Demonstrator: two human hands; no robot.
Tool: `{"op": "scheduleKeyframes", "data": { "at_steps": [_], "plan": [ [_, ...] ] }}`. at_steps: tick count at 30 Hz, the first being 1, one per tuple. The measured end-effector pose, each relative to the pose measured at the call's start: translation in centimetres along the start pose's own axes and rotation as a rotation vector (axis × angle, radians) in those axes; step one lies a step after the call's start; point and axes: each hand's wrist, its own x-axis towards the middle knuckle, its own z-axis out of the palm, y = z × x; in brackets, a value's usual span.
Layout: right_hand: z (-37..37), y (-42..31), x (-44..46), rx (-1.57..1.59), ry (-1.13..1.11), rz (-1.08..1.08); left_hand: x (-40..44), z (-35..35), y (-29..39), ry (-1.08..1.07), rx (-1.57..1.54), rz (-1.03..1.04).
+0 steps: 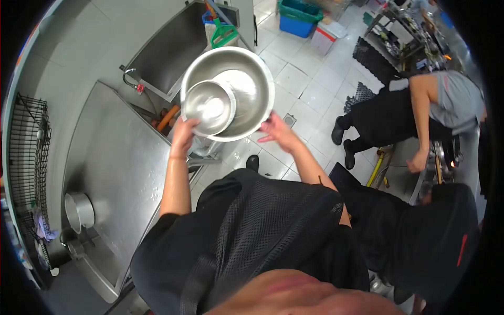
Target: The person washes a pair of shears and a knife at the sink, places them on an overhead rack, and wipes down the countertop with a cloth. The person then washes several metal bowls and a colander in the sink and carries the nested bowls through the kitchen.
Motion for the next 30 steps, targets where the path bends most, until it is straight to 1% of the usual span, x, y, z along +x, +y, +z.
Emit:
{"op": "scheduleKeyframes", "data": {
  "at_steps": [2, 3, 5, 6, 7, 8, 9, 10, 11, 12, 13, 14, 15, 16, 17, 18, 19, 20, 21, 22, 23, 24, 25, 26, 27, 28, 29, 30],
  "plan": [
    [-3.0, -1.1, 2.3, 0.089, 0.131, 0.055, 3.9, 4.8, 0.7, -0.132, 0.055, -0.022],
    [-4.7, -1.4, 3.2, 0.108, 0.154, 0.06, 5.3, 7.3, 1.6, -0.187, 0.107, -0.047],
    [-8.5, -2.0, 4.7, 0.224, 0.331, 0.07, 9.0, 10.8, 1.4, -0.271, 0.141, -0.055],
    [-10.4, -1.9, 5.4, 0.255, 0.402, 0.051, 11.1, 12.3, 0.9, -0.287, 0.154, -0.079],
    [-12.1, -1.7, 6.4, 0.266, 0.422, 0.028, 13.7, 13.9, 0.8, -0.304, 0.167, -0.09],
    [-13.7, -1.4, 7.3, 0.268, 0.495, 0.054, 15.2, 15.7, 1.0, -0.311, 0.202, -0.085],
    [-15.6, -1.8, 8.8, 0.264, 0.565, 0.075, 17.4, 17.1, 1.3, -0.284, 0.334, -0.08],
    [-17.2, -2.7, 10.2, 0.239, 0.563, 0.076, 20.7, 17.4, 0.2, -0.26, 0.427, -0.122],
    [-18.4, -3.1, 11.4, 0.218, 0.557, 0.092, 21.3, 19.7, 1.9, -0.235, 0.545, -0.122],
    [-20.0, -2.8, 13.1, 0.175, 0.513, 0.094, 23.5, 20.4, 1.4, -0.224, 0.61, -0.052],
    [-21.8, -2.8, 15.0, 0.123, 0.464, 0.09, 25.8, 20.4, 0.9, -0.217, 0.755, -0.031],
    [-22.8, -3.0, 16.7, 0.117, 0.459, 0.063, 27.7, 20.5, 0.9, -0.184, 1.028, 0.028],
    [-23.9, -3.4, 18.6, 0.112, 0.448, 0.036, 28.1, 21.6, 1.8, -0.104, 1.097, 0.007],
    [-25.6, -3.6, 19.6, 0.027, 0.381, 0.027, 28.5, 22.0, 1.4, -0.056, 1.209, 0.048],
    [-26.7, -3.8, 21.3, -0.059, 0.316, 0.049, 28.9, 22.4, 1.6, -0.032, 1.203, 0.042],
    [-27.5, -5.0, 22.8, -0.043, 0.245, 0.044, 29.1, 22.8, 2.0, 0.071, 1.172, 0.116],
    [-28.4, -6.2, 24.3, -0.054, 0.219, 0.047, 29.6, 23.2, 2.2, 0.175, 1.137, 0.194],
    [-28.8, -7.7, 25.8, 0.022, 0.138, 0.131, 30.4, 22.6, 1.7, 0.209, 1.018, 0.22],
    [-29.4, -9.0, 27.5, 0.094, 0.059, 0.217, 30.4, 23.6, 2.6, 0.236, 1.006, 0.213],
    [-30.6, -7.8, 30.1, 0.073, -0.012, 0.307, 30.3, 24.6, 3.6, 0.299, 0.965, 0.278],
    [-31.1, -9.0, 31.1, 0.106, -0.045, 0.325, 30.5, 25.9, 4.4, 0.363, 0.921, 0.352],
    [-31.5, -9.8, 32.2, 0.139, -0.074, 0.331, 31.4, 26.3, 4.5, 0.401, 0.921, 0.369],
    [-32.2, -10.4, 33.6, 0.176, -0.102, 0.337, 32.7, 26.1, 4.1, 0.424, 0.905, 0.38],
    [-33.6, -10.1, 35.6, 0.128, -0.088, 0.341, 34.6, 25.6, 3.5, 0.371, 1.079, 0.286],
    [-34.5, -11.6, 37.3, 0.088, -0.073, 0.348, 36.8, 25.3, 3.4, 0.311, 1.256, 0.182],
    [-36.3, -13.3, 38.7, 0.022, -0.085, 0.383, 39.5, 25.6, 3.1, 0.32, 1.262, 0.173],
    [-38.7, -12.9, 40.9, -0.056, -0.112, 0.41, 41.6, 26.7, 2.8, 0.302, 1.221, 0.215],
    [-40.6, -12.8, 42.3, -0.01, -0.112, 0.299, 43.6, 27.9, 2.8, 0.278, 1.177, 0.267]
  ]
}}
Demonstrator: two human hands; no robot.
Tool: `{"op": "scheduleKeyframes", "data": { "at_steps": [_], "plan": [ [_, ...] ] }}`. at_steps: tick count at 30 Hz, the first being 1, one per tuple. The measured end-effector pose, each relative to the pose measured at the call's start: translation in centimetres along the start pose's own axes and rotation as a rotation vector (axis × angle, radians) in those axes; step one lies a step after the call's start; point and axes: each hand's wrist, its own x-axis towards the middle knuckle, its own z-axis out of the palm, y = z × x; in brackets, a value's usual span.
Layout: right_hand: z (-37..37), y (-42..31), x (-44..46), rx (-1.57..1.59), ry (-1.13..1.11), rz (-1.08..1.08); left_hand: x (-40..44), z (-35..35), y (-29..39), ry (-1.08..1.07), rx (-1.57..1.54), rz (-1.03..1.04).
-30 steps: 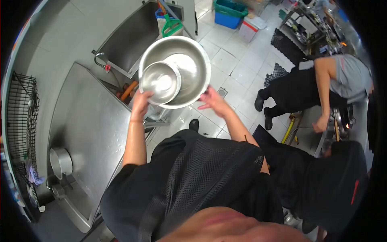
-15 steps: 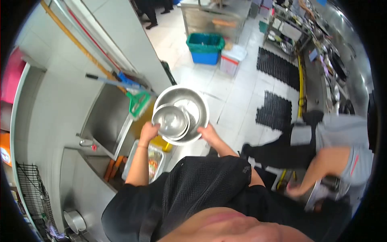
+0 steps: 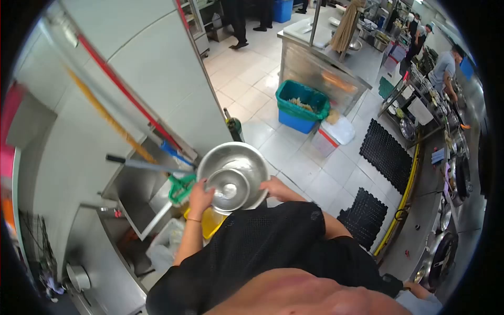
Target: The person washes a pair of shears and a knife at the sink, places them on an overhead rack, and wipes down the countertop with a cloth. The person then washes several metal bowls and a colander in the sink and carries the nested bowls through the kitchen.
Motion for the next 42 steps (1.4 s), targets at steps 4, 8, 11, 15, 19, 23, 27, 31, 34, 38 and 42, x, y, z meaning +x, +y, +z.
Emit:
{"op": "scheduleKeyframes", "data": {
  "at_steps": [4, 8, 11, 15, 19, 23, 27, 31, 34, 38, 42],
  "plan": [
    [-6.8, -7.8, 1.2, -0.06, 0.223, -0.018, 11.3, 5.3, 5.4, -0.203, -0.009, 0.095],
    [-14.8, -11.6, 2.1, 0.185, 0.298, -0.19, 22.0, 8.1, 14.2, -0.156, -0.023, 0.309],
    [-19.0, -14.6, 1.8, 0.679, 0.079, -0.5, 29.9, 9.4, 20.8, -0.307, -0.377, 0.365],
    [-27.9, -12.6, 10.4, 0.836, 0.219, -0.638, 36.7, 13.8, 28.5, -0.526, -0.575, 0.456],
    [-32.4, -16.5, 19.0, 0.864, 0.185, -0.449, 43.0, 19.4, 30.9, -0.662, -0.376, 0.501],
    [-34.4, -23.2, 26.8, 0.861, 0.032, -0.343, 49.9, 17.7, 27.0, -0.479, -0.572, 0.287],
    [-34.7, -29.6, 36.7, 0.865, -0.187, -0.276, 54.8, 14.7, 21.8, -0.039, -0.654, 0.15],
    [-33.5, -35.6, 47.2, 0.876, -0.423, -0.287, 61.6, 12.1, 20.7, 0.043, -0.903, -0.009],
    [-33.2, -39.1, 52.7, 0.899, -0.52, -0.342, 67.8, 12.4, 16.9, -0.203, -1.224, -0.36],
    [-35.2, -43.8, 57.9, 0.912, -0.491, -0.377, 75.5, 13.7, 13.8, -0.337, -1.297, -0.407],
    [-37.0, -52.3, 56.6, 1.015, -0.15, -0.189, 81.2, 13.4, 11.0, -0.228, -1.321, -0.431]
  ]
}}
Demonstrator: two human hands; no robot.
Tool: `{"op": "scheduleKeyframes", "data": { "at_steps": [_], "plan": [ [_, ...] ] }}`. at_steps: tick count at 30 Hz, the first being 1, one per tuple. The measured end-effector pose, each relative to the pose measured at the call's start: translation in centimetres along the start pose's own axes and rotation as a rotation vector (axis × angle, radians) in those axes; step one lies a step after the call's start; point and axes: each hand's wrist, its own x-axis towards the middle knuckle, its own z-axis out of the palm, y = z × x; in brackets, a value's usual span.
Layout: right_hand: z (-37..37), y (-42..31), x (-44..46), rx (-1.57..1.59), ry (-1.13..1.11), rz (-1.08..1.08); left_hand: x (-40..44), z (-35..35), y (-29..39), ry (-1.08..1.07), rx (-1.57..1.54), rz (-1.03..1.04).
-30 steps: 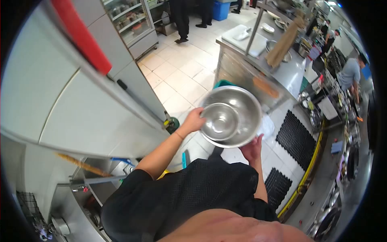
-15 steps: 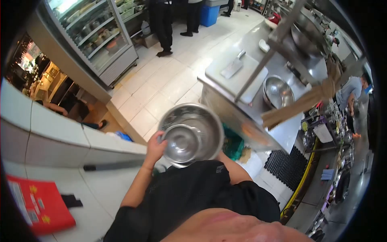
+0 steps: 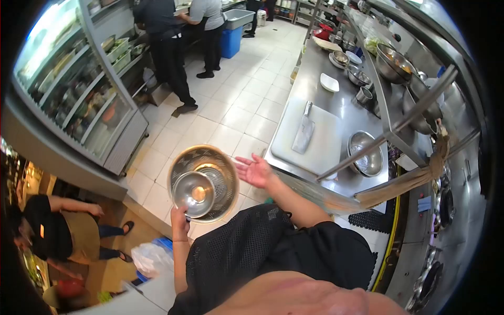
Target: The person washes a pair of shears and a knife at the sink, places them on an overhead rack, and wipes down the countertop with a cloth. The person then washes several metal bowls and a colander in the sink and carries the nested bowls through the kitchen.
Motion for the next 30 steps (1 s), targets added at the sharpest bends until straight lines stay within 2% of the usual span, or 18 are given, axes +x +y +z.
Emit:
{"op": "scheduleKeyframes", "data": {
  "at_steps": [1, 3, 4, 6, 8, 9, 10, 13, 15, 18, 21, 22, 24, 25, 26, 27, 28, 30],
  "plan": [
    [1.4, -1.4, 0.4, 0.001, 0.09, -0.081, 1.5, -0.6, 0.3, 0.028, -0.044, 0.031],
    [-2.1, -5.6, 3.1, 0.093, -0.218, -0.035, 4.7, -3.0, 0.1, 0.136, -0.08, -0.015],
    [-2.6, -6.9, 4.3, 0.1, -0.217, -0.047, 6.0, -4.1, 0.5, 0.128, -0.07, -0.02],
    [-3.6, -9.2, 6.7, -0.175, -0.269, 0.119, 8.4, -6.0, 0.8, 0.252, -0.107, -0.05],
    [-6.1, -8.5, 9.2, -1.642, -0.032, 0.133, 9.7, -9.5, 1.1, 0.302, 0.142, 0.011],
    [-7.9, -7.7, 10.6, -2.384, 0.1, 0.283, 11.2, -11.4, 1.1, 0.342, 0.358, 0.061],
    [-5.8, -6.3, 10.1, -2.827, 0.34, 0.804, 12.5, -14.5, 0.4, 0.407, 0.587, 0.11],
    [-10.1, -7.1, 15.0, -2.687, 0.061, 0.722, 15.9, -21.6, -0.1, 0.556, 0.889, 0.09],
    [-10.3, -7.2, 18.0, -2.508, 0.272, 0.179, 15.9, -22.9, 1.6, 0.6, 0.947, 0.016],
    [-8.6, -7.3, 25.6, -2.359, 0.221, -0.022, 19.2, -23.2, 2.3, 0.682, 1.024, -0.157],
    [-4.2, -5.6, 33.2, -2.224, 0.194, 0.028, 19.4, -24.2, 2.8, 0.838, 1.006, -0.292],
    [-2.1, -5.1, 35.9, -2.245, 0.147, 0.028, 20.7, -23.4, 3.0, 0.782, 0.806, -0.203],
    [1.5, -3.4, 39.3, -1.686, -0.02, 0.343, 23.2, -17.8, 5.3, 0.625, 0.294, -0.036],
    [3.5, -2.0, 40.2, -1.699, -0.048, 0.359, 25.0, -14.9, 7.6, 0.522, -0.021, 0.062],
    [5.7, -1.1, 41.1, -1.498, -0.043, 0.343, 27.1, -15.2, 8.9, 0.53, -0.044, 0.085],
    [7.2, -1.0, 42.5, -1.303, -0.033, 0.323, 29.5, -15.3, 10.2, 0.385, 0.28, 0.023],
    [7.6, -1.6, 44.4, -1.338, -0.043, 0.319, 32.2, -15.0, 11.1, 0.233, 0.598, -0.041],
    [6.2, -3.0, 47.8, -1.386, 0.156, 0.355, 34.7, -10.4, 16.6, 0.158, 0.487, -0.037]
  ]
}}
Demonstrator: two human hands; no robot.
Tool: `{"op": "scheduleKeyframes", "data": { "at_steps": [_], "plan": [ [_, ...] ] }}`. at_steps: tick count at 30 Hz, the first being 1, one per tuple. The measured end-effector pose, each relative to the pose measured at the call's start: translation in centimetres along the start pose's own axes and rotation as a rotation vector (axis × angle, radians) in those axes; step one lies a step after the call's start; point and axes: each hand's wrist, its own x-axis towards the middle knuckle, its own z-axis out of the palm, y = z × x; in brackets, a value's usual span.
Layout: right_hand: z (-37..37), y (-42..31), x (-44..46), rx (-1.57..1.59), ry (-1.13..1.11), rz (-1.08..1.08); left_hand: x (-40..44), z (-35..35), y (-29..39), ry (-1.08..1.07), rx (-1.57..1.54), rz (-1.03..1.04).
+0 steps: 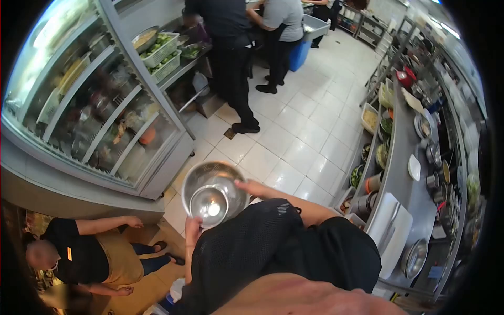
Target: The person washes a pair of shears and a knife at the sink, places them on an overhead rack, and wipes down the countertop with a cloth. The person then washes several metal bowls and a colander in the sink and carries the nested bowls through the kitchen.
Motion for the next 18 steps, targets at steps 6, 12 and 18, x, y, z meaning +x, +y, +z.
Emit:
{"op": "scheduleKeyframes", "data": {
  "at_steps": [6, 12, 18],
  "plan": [
    [-5.4, -3.6, 1.6, 0.345, 0.058, -0.031, 11.2, 1.6, 11.1, -0.16, -0.053, 0.0],
    [-7.8, -8.5, 6.4, 0.483, 0.254, -0.09, 18.3, 4.4, 19.9, 0.018, 0.52, 0.177],
    [-13.9, -12.5, 14.2, 0.26, 0.072, -0.141, 22.3, 5.7, 20.2, 0.248, 0.479, 0.239]
  ]
}}
